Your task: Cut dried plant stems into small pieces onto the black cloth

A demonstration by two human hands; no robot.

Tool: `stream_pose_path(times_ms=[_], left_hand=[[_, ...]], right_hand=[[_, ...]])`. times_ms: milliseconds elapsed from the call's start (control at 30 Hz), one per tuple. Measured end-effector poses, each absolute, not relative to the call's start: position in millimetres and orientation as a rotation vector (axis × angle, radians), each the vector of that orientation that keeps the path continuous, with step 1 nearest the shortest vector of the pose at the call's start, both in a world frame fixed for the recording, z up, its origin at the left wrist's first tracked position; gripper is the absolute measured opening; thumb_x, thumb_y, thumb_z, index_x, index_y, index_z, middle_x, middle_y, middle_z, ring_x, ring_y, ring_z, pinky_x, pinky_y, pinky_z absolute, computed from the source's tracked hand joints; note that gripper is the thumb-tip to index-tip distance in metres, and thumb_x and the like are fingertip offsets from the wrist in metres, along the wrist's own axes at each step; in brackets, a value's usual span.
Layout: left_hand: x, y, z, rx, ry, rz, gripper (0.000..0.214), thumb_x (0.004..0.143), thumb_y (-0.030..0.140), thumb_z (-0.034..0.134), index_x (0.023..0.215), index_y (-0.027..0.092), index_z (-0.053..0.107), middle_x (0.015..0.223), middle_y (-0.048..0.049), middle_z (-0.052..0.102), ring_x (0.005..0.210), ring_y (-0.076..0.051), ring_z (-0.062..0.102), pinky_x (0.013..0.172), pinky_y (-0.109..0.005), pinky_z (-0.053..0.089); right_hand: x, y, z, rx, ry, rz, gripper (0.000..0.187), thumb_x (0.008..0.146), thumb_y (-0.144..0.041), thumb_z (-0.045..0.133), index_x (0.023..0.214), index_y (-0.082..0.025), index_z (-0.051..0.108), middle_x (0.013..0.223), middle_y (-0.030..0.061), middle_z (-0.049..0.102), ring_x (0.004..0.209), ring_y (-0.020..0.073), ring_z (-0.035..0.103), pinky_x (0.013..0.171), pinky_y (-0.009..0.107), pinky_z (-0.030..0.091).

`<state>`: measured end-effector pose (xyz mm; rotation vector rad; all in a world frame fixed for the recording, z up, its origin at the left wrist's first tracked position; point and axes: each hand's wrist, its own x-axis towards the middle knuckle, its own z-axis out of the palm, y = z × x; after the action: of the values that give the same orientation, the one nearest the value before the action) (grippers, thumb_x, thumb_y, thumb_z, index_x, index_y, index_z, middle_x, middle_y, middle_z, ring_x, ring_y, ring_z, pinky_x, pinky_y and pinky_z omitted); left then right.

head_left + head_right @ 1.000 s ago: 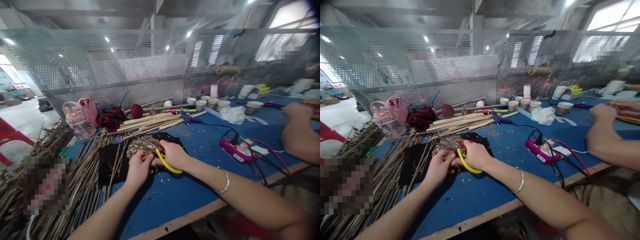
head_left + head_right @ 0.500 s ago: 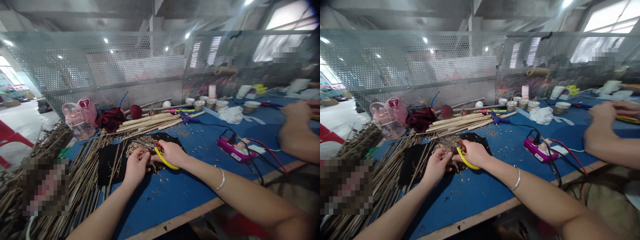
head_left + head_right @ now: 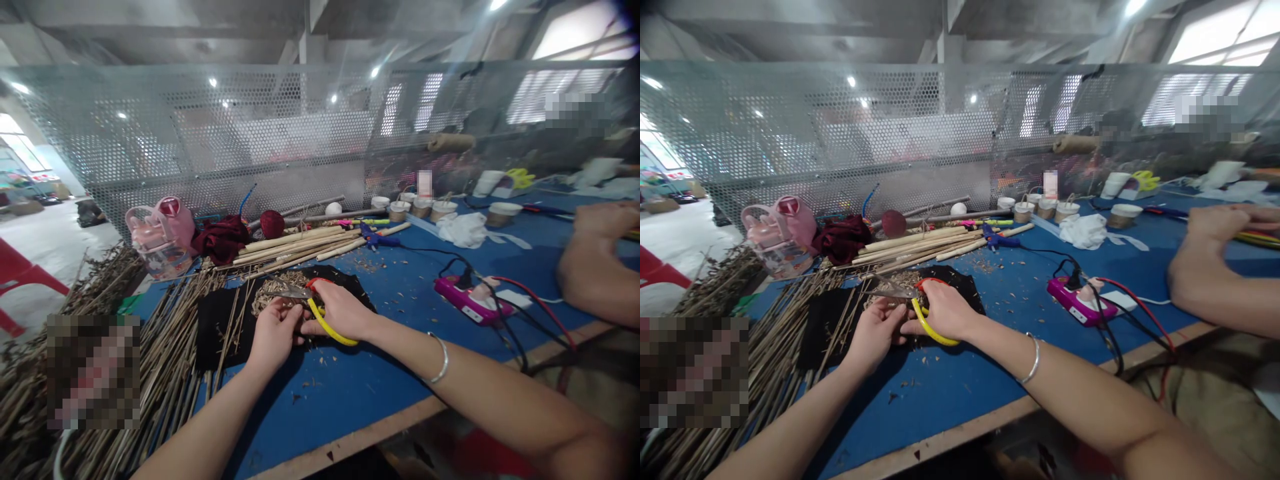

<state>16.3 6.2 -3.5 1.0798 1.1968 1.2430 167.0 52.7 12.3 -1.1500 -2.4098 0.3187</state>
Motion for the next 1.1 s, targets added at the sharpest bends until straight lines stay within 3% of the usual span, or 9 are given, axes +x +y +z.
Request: stream_pose_path(times_ms=[200, 367, 533, 1100], left_hand=[[17, 4, -1, 1.114, 1.315, 1.261, 0.034, 0.071, 0.040, 0.059, 0.094, 0.015, 0.054, 0.069, -0.0029, 0.064, 0.043, -0.008, 0.052, 0.032, -0.016, 0.039], [17, 3, -2, 1.189, 1.389, 1.192, 0.025, 0.072, 0.038, 0.056, 0.084, 0.015, 0.056, 0.068, -0.0028, 0.063, 0.045, -0.010, 0.052, 0.031, -0.016, 0.039], [17, 3, -2, 1.187, 1.414, 1.189, 0.021, 0.074, 0.034, 0.054, 0.086, 0.017, 0.055, 0.069, -0.0023, 0.063, 0.047, -0.010, 0.053, 0.031, -0.016, 0.039], [14, 3, -3, 1.164, 1.379, 1.224, 0.020, 0.072, 0.035, 0.054, 0.082, 0.018, 0.053, 0.060, -0.0004, 0.060, 0.048, -0.012, 0.055, 0.031, -0.015, 0.035]], right_hand=[[167, 54, 12, -1.132, -2.383, 0.306, 0.058, 0.058, -0.064, 0.062, 0.088, -0.017, 0.046, 0.082, 0.0048, 0.055, 0.073, 0.0178, 0.053, 0.062, 0.027, 0.036], [166, 54, 10, -1.170, -2.406, 0.271, 0.062, 0.054, -0.065, 0.064, 0.090, -0.017, 0.046, 0.082, 0.0051, 0.056, 0.073, 0.0192, 0.054, 0.060, 0.027, 0.036], [166, 54, 7, -1.260, -2.443, 0.326, 0.061, 0.060, -0.065, 0.059, 0.096, -0.018, 0.045, 0.078, 0.0049, 0.060, 0.070, 0.0200, 0.058, 0.057, 0.026, 0.034], [164, 60, 1, -1.402, -2.443, 0.277, 0.049, 0.065, -0.068, 0.052, 0.079, -0.021, 0.050, 0.071, 0.0037, 0.062, 0.060, 0.0170, 0.056, 0.048, 0.024, 0.028]])
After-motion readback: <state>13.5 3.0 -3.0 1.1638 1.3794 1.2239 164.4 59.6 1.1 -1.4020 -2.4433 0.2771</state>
